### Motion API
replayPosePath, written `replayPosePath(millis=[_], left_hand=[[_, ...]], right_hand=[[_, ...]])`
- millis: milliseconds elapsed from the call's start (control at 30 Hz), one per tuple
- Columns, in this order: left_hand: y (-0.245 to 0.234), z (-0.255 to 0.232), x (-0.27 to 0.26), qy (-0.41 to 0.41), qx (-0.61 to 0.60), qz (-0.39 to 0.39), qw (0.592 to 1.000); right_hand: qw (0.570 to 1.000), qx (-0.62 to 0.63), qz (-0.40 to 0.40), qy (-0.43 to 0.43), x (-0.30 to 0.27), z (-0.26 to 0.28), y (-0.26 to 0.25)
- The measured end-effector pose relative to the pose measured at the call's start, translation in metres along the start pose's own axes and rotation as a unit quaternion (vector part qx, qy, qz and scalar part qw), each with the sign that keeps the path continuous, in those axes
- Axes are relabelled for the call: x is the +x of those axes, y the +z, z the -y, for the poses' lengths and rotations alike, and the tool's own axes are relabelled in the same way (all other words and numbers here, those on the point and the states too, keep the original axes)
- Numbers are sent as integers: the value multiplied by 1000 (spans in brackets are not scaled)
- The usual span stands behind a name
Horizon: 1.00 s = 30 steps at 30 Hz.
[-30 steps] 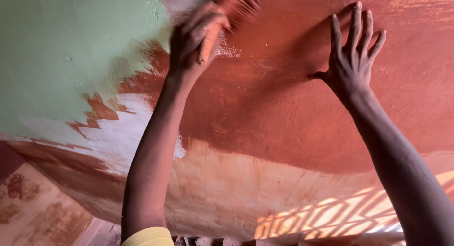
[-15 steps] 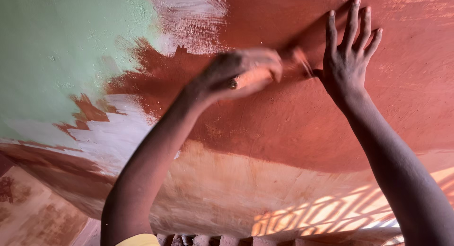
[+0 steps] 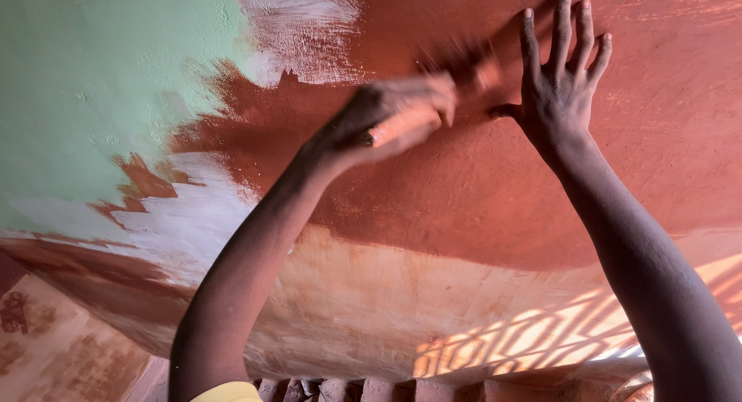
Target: The person paints a wall with reddish-brown paint using a brush. They repeatedly dip the brush into a bucket and apply paint in broad strokes, covering patches of lighter-colored wall.
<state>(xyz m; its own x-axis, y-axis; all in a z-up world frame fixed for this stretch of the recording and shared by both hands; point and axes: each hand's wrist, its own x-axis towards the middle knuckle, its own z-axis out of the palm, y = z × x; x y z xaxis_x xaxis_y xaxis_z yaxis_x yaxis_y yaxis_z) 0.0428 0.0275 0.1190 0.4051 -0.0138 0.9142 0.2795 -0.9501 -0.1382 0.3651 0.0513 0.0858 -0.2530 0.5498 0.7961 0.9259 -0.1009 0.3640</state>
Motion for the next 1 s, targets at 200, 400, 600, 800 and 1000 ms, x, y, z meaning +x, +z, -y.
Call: replayPosePath(millis=[200,400,600,800,1000], left_hand=[[-27,-1,16,-14,40,29,999],[-49,22,13,-130,162,-141,968],[29,-4,5,12,-55,-79,995],[11,-7,10,4,-35,-12,999],[-49,33,-13,30,243,-190,951]], right_hand=[[1000,19,9,-8,0,1,-11],[999,19,31,-4,0,8,-20],[998,48,34,-7,-6,9,-19],[997,64,50,16,-22,-27,-26],[995,97,15,4,-50,-66,-42]])
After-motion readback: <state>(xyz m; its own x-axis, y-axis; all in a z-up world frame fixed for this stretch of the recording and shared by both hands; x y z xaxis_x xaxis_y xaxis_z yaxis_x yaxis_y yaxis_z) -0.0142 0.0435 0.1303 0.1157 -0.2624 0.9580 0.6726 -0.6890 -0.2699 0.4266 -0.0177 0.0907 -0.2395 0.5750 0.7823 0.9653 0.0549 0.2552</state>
